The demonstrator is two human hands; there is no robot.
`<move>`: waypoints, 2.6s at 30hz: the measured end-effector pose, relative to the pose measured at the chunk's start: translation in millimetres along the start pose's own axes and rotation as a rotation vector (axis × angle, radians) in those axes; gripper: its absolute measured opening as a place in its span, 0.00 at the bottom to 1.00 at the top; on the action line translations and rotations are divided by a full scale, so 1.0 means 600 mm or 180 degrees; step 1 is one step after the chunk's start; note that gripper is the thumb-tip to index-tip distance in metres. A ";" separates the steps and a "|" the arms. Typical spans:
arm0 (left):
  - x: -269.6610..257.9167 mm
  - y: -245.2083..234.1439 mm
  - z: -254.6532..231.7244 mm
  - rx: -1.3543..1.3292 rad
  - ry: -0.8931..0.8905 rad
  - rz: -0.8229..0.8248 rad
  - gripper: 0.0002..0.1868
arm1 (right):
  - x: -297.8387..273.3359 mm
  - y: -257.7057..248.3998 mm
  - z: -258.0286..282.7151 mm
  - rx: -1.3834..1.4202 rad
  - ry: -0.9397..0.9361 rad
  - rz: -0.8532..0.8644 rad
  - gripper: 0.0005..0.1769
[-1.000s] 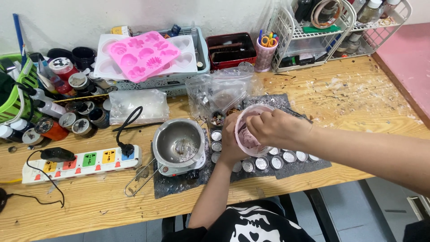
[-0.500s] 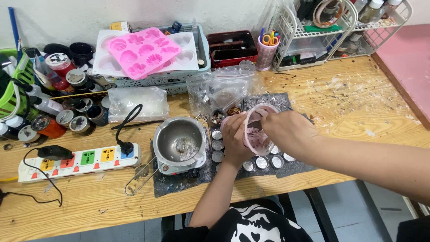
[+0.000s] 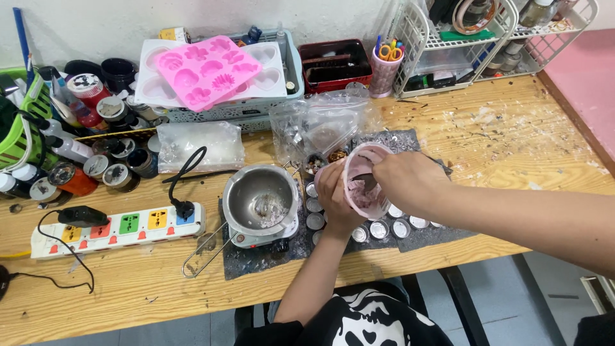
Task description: The recorder is preparing a mixture of wax and pigments for candle making by spooning material from a cup into a melting pot on a small electric stove.
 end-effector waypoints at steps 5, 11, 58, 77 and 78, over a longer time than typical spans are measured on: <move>-0.008 -0.008 0.003 0.0027 -0.0110 -0.0200 0.46 | 0.004 0.005 0.012 0.0143 0.0037 0.0047 0.07; -0.030 -0.001 0.018 0.0035 -0.0403 -0.0326 0.44 | -0.002 0.013 0.029 0.0083 -0.0104 -0.0016 0.03; -0.024 0.041 -0.024 -0.0605 0.0245 0.0502 0.35 | 0.012 0.154 -0.008 0.0570 -0.0124 0.0723 0.10; 0.019 0.014 0.010 0.0271 -0.0402 0.0177 0.56 | 0.084 0.099 -0.008 0.0116 -0.0508 0.1093 0.15; 0.018 0.014 0.015 0.0253 -0.0480 0.0198 0.58 | 0.078 0.079 -0.009 0.0061 -0.0394 0.1015 0.13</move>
Point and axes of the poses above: each hand's wrist, its own x-axis towards the middle knuckle, its own y-axis out of the palm, z = x × y, the point moved 10 cm from there along x, towards the middle knuckle, and after that the axes turned 5 degrees about -x, right-handed, at the moved point
